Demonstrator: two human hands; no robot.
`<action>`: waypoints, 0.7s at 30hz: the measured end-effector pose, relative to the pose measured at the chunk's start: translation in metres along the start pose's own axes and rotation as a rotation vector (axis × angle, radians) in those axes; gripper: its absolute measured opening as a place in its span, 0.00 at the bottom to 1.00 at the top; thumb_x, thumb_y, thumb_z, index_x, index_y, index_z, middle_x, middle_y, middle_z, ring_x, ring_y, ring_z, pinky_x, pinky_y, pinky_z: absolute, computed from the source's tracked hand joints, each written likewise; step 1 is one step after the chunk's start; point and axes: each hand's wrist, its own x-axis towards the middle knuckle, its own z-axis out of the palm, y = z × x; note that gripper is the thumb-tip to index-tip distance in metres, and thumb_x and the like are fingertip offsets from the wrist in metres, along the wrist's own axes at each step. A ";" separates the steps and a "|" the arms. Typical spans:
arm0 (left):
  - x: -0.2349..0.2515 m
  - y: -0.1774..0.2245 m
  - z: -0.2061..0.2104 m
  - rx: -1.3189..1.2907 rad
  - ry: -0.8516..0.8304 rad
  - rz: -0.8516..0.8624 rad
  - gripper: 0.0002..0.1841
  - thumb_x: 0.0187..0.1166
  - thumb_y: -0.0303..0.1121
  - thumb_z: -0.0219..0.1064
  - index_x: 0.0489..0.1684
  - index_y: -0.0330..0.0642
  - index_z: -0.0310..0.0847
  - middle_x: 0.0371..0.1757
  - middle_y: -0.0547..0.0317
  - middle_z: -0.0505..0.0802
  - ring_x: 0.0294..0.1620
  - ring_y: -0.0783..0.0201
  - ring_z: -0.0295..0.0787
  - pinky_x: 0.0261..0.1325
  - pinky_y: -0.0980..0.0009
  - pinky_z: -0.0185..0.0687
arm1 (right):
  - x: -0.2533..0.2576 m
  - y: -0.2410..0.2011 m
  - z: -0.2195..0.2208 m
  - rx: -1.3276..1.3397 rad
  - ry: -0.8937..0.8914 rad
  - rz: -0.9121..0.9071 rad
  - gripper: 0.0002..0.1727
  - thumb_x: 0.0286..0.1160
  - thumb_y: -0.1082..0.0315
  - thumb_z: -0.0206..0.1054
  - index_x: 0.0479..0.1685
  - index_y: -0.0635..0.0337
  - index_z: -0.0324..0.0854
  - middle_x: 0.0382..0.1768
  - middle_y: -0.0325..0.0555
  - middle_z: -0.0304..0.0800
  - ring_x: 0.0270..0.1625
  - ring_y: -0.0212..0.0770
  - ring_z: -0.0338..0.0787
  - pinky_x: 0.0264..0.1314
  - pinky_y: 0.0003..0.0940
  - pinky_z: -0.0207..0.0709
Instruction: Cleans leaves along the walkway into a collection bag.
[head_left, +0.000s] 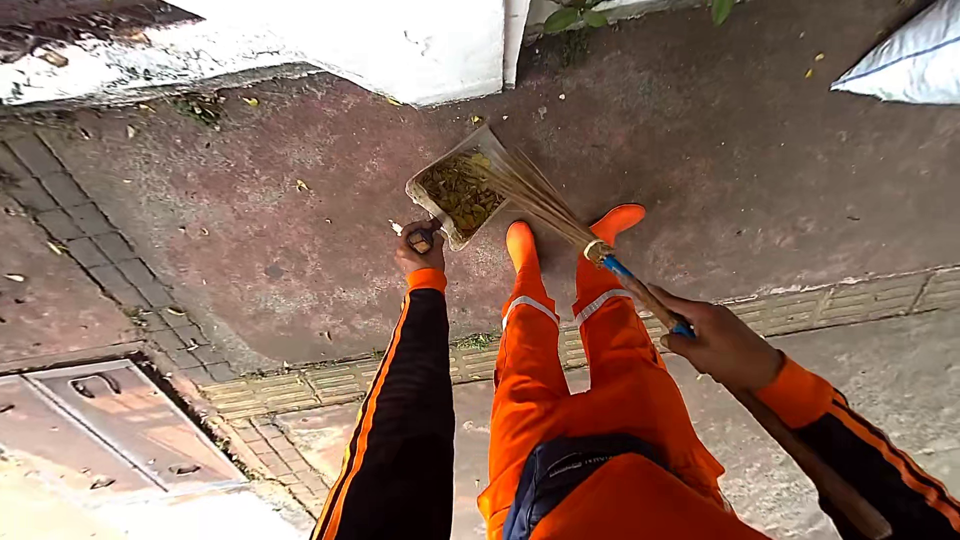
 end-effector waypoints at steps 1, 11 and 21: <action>-0.005 -0.007 -0.001 -0.011 0.015 -0.012 0.19 0.66 0.28 0.79 0.58 0.40 0.89 0.55 0.45 0.96 0.57 0.51 0.94 0.67 0.48 0.84 | 0.007 -0.002 -0.003 0.016 0.041 0.037 0.44 0.73 0.71 0.67 0.94 0.47 0.57 0.53 0.61 0.89 0.35 0.51 0.89 0.41 0.53 0.85; -0.025 -0.036 -0.001 -0.104 0.073 -0.141 0.19 0.67 0.29 0.79 0.58 0.41 0.89 0.55 0.47 0.96 0.58 0.52 0.94 0.67 0.49 0.84 | 0.041 -0.053 0.037 -0.354 -0.095 0.010 0.46 0.73 0.74 0.65 0.96 0.49 0.51 0.60 0.63 0.90 0.59 0.61 0.91 0.66 0.59 0.80; -0.036 -0.054 -0.015 -0.128 0.224 -0.356 0.19 0.67 0.30 0.80 0.58 0.42 0.88 0.53 0.47 0.96 0.57 0.53 0.93 0.66 0.50 0.83 | 0.134 -0.108 0.045 -0.586 -0.025 -0.076 0.49 0.68 0.75 0.72 0.95 0.52 0.54 0.54 0.66 0.91 0.58 0.67 0.90 0.60 0.66 0.82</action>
